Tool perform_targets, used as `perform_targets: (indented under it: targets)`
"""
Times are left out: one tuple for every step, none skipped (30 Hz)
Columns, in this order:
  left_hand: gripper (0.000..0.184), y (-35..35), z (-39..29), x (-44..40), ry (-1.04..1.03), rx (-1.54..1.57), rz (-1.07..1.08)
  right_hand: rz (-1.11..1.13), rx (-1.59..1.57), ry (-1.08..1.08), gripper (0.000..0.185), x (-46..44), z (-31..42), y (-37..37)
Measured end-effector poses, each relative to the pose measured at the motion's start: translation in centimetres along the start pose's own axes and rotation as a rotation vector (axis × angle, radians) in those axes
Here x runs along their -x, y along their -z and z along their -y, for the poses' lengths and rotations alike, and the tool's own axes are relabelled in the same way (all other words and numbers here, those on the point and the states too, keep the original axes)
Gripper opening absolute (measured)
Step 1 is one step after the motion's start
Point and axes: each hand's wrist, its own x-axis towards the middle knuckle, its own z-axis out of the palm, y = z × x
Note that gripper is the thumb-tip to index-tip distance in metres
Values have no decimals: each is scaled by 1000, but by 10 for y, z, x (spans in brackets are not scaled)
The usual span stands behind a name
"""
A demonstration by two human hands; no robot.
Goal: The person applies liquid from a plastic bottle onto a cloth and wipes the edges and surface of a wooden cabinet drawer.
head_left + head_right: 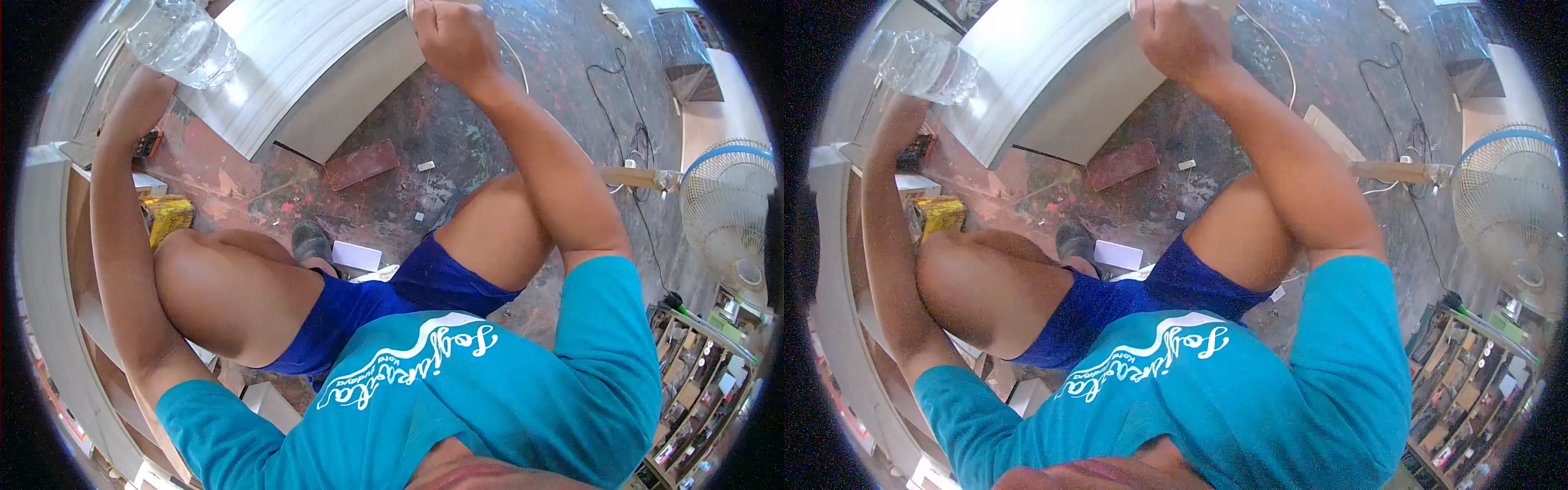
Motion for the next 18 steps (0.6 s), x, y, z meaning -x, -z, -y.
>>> perform_targets:
  targets:
    - [37,0,0,-1,-2,-2,-3,-17,-54,-24,44,-3,-1,3]
    - [37,0,-1,0,-4,1,-6,-4,-52,-42,44,-2,2,5]
    - [37,0,-1,1,-2,2,-5,12,-51,-63,44,2,9,5]
    - [37,0,-2,0,-1,-3,-8,29,-52,-88,44,6,13,3]
    - [37,-2,-4,1,-2,-3,-5,76,-46,-87,43,11,11,-1]
    - [37,-2,-4,0,-1,-1,-6,123,-41,-84,43,17,7,-7]
    - [37,-1,-5,-1,-1,1,-7,169,-34,-79,43,20,4,-11]
    - [37,-1,-6,-1,2,4,-7,188,-42,-74,44,23,1,-11]
    - [37,-2,-6,-1,6,6,-7,208,-51,-68,46,25,-2,-10]
    - [37,0,-5,-1,7,8,-8,227,-59,-60,47,26,-4,-8]
    - [37,1,-6,-1,9,10,-8,173,-64,-74,43,26,-6,-5]
    - [37,1,-7,0,9,13,-9,120,-68,-85,41,24,-7,-2]
    - [37,2,-8,1,9,14,-9,69,-74,-94,39,22,-6,3]
    - [37,2,-9,2,6,18,-6,103,-30,-137,41,19,-7,13]
    - [37,3,-10,1,4,20,-6,138,13,-177,42,8,4,35]
    - [37,2,-11,1,2,23,-5,175,54,-219,44,-2,13,52]
    - [37,2,-12,0,1,27,-3,119,47,-183,43,-8,16,60]
    - [37,0,-12,-3,-1,29,-2,63,41,-151,43,-11,17,67]
